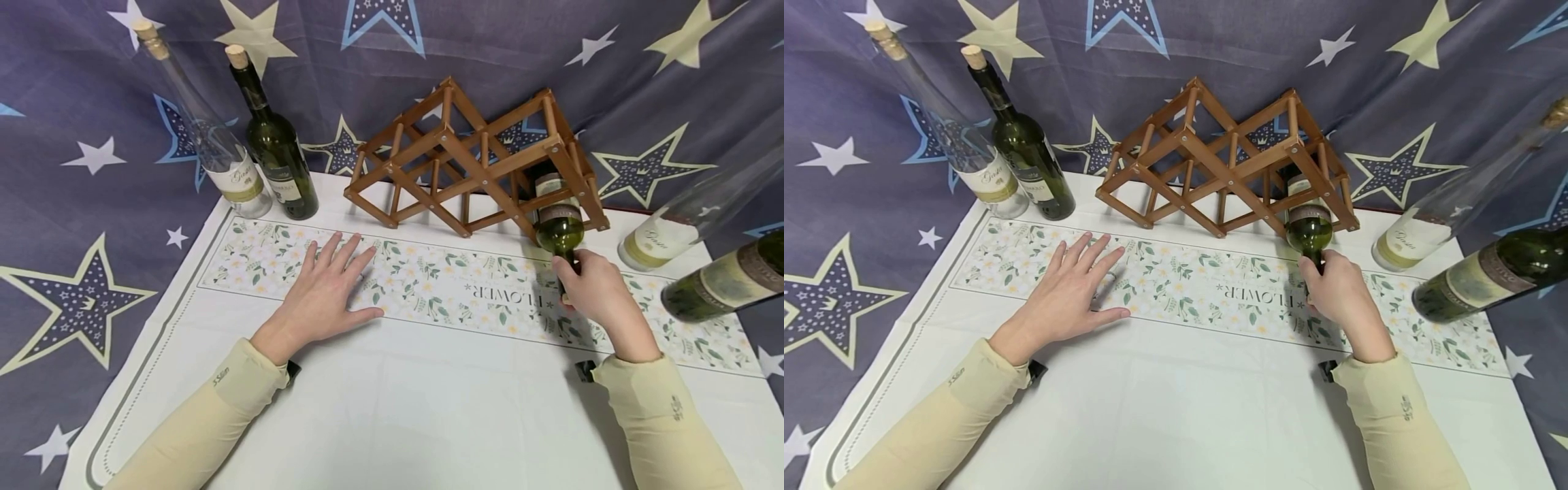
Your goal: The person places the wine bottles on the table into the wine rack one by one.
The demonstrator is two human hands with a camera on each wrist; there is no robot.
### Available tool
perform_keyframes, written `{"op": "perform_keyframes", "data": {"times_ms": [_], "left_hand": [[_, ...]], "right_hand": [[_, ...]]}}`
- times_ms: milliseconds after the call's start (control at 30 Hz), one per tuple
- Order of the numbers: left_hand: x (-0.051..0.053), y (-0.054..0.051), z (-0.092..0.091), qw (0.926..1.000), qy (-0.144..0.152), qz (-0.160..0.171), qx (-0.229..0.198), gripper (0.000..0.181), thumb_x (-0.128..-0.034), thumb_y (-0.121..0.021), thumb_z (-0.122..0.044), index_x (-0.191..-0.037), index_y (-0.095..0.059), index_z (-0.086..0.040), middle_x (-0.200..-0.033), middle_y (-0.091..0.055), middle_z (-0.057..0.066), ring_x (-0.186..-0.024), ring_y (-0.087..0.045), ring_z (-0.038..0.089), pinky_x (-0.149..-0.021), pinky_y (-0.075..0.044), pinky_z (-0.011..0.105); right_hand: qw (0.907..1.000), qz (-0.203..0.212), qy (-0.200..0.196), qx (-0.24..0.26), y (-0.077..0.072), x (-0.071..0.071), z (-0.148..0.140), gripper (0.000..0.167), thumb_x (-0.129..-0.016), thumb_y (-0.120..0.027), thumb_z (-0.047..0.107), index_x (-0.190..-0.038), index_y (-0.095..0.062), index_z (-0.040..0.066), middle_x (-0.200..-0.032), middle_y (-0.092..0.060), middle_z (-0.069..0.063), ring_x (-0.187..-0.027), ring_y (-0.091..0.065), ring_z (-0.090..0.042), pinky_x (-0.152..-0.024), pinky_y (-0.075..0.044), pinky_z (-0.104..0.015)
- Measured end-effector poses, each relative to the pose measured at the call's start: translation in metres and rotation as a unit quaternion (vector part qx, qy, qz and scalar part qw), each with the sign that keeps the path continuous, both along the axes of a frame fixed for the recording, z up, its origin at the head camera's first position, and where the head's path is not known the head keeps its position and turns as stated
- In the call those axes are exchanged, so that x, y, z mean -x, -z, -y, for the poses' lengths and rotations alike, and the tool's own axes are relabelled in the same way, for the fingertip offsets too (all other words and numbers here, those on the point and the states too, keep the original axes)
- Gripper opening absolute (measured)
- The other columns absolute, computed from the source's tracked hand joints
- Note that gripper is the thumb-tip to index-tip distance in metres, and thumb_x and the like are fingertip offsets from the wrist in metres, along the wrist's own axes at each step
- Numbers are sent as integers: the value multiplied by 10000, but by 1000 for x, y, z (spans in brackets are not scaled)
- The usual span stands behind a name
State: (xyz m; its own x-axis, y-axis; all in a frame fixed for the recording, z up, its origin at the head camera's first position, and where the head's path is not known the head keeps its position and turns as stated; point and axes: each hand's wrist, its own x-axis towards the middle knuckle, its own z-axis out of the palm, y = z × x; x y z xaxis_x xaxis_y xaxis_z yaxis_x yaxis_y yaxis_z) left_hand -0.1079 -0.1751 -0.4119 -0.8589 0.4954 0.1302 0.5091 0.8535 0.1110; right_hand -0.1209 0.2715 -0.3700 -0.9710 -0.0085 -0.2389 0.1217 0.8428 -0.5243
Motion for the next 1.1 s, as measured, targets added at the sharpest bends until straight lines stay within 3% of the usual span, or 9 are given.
{"op": "perform_keyframes", "data": {"times_ms": [400,700,867,1100], "left_hand": [[0,-1,0,10000,16,-38,-40,1045,-885,-615,-819,-1670,-358,-179,-1729,-258,168,-1586,-168,466,-1213,-144,744],[0,-2,0,10000,-38,34,-25,1054,-881,-615,-825,-1676,-346,-186,-1734,-245,163,-1588,-166,463,-1220,-128,737],[0,-3,-1,10000,-41,44,-39,1050,-880,-630,-813,-1674,-351,-185,-1729,-255,169,-1584,-172,467,-1215,-134,745],[0,-3,0,10000,-61,56,-31,1053,-881,-619,-820,-1678,-339,-191,-1732,-247,167,-1589,-159,462,-1217,-126,744]], "right_hand": [[9998,149,100,-37,-2,3,3,671,-1136,-346,492,-1359,-486,-125,-780,-715,-100,-644,-699,-183,-750,-525,-496],[9999,59,107,-62,-2,2,3,713,-1132,-354,501,-1410,-461,-147,-782,-729,-102,-649,-708,-177,-722,-545,-486],[9998,0,190,29,-1,-1,1,749,-1127,-387,510,-1488,-428,-144,-881,-740,-154,-684,-740,-193,-670,-565,-457],[9993,-111,323,-166,-2,-4,-1,923,-1094,-395,616,-1588,-282,-155,-1137,-682,-298,-866,-749,-351,-766,-545,-571]]}}
